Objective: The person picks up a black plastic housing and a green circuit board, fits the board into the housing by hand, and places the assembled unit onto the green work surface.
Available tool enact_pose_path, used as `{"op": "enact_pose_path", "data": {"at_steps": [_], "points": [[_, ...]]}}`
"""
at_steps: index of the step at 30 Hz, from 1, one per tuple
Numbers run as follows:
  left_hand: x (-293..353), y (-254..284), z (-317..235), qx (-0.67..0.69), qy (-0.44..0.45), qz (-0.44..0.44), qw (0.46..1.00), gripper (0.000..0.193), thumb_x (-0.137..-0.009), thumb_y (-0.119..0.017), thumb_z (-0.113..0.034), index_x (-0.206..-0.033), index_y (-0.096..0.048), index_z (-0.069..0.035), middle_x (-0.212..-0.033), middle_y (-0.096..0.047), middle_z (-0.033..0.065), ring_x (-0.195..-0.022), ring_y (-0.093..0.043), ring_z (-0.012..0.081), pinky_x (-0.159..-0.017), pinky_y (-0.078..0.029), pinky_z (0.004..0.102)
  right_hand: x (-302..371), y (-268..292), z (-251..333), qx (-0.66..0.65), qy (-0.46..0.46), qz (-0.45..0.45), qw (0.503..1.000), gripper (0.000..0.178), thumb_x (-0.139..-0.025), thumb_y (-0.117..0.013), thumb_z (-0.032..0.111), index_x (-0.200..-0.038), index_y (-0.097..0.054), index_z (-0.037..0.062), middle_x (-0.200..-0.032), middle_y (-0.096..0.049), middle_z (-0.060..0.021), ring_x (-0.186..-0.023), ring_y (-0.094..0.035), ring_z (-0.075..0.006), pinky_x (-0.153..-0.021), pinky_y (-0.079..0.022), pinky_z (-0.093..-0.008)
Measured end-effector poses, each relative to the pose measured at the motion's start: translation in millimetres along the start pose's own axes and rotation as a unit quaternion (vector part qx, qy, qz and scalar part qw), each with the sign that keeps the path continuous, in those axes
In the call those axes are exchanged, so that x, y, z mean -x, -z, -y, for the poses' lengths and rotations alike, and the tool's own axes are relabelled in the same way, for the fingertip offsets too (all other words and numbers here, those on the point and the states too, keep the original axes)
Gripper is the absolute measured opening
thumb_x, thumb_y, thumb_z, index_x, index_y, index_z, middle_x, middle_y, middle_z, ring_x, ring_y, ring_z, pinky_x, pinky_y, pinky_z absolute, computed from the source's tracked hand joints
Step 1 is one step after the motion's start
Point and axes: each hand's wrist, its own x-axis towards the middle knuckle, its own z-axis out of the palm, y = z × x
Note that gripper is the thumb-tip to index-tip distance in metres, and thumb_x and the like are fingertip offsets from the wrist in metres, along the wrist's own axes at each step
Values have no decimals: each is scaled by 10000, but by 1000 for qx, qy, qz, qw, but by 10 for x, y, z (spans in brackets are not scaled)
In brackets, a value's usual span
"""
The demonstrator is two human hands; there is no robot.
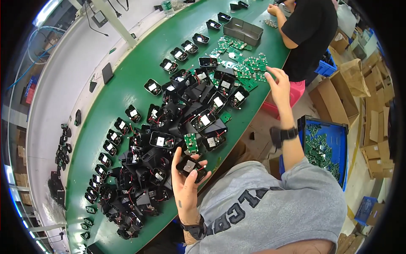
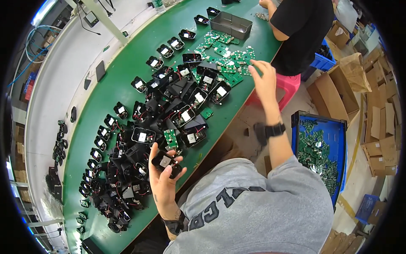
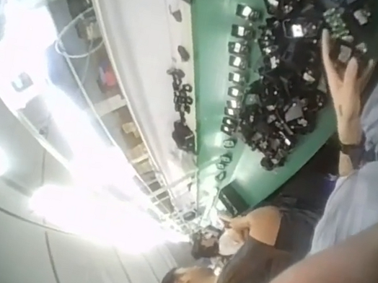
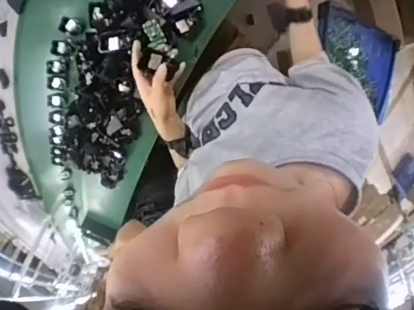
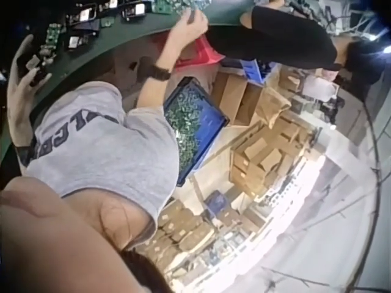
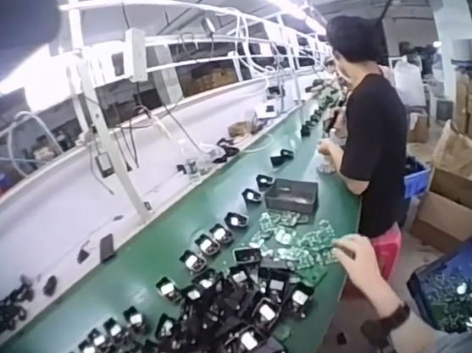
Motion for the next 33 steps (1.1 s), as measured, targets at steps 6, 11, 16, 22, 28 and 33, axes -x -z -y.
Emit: {"op": "enact_pose_path", "data": {"at_steps": [6, 11, 16, 22, 28, 33], "points": [[-25, -49, -13, -48, -48, -45, 997, 640, -898, -503, -19, -1462, -219, -126, -1236, -525, 135, -1121, -573, 279, -798, -562, 363, 85, -35, -413, 172, 36, 23, 984, 288, -823, -672, 262, -1027, -658, 60, -1202, -564, -117, -1156, -478, -275, -993, -352, -353], [-34, -30, -16, -55, -55, -65, 995, 629, -902, -499, -13, -1459, -229, -125, -1238, -521, 121, -1111, -578, 272, -792, -563, 356, 86, -3, -350, -28, 80, -31, 996, 154, -824, -654, 50, -969, -612, 18, -1005, -653, -96, -993, -603, -207, -929, -433, -323], [-132, -51, -46, -44, -46, -22, 998, 618, -898, -489, 34, -1448, -247, -110, -1265, -484, 105, -1134, -560, 264, -804, -558, 330, 335, 305, 485, -287, -25, 66, 955, 93, -877, -597, 18, -968, -589, 3, -880, -632, -85, -811, -633, -163, -761, -501, -264], [-141, -37, -48, -38, -78, -21, 996, 612, -878, -520, -14, -1434, -275, -90, -1252, -516, 162, -1105, -586, 296, -765, -584, 353, 835, -9, 1312, -547, -35, 382, 744, 131, -835, -627, 70, -925, -582, -14, -760, -573, -120, -672, -617, -212, -608, -510, -260], [-57, -24, -109, -10, -50, 5, 999, 603, -871, -513, 7, -1426, -291, -71, -1251, -526, 166, -1081, -602, 291, -750, -587, 338, 1020, -285, 1411, -534, -61, 445, 716, 246, -875, -623, 159, -989, -652, -57, -802, -578, -121, -627, -572, -173, -489, -474, -246], [-37, 21, -85, -11, -32, 35, 999, 616, -886, -480, 53, -1443, -263, -97, -1268, -482, 112, -1128, -561, 247, -813, -569, 345, 1134, -390, 1544, -566, -75, 462, 679, 219, -884, -613, 152, -987, -658, -37, -829, -587, -116, -691, -577, -182, -572, -484, -277]]}}
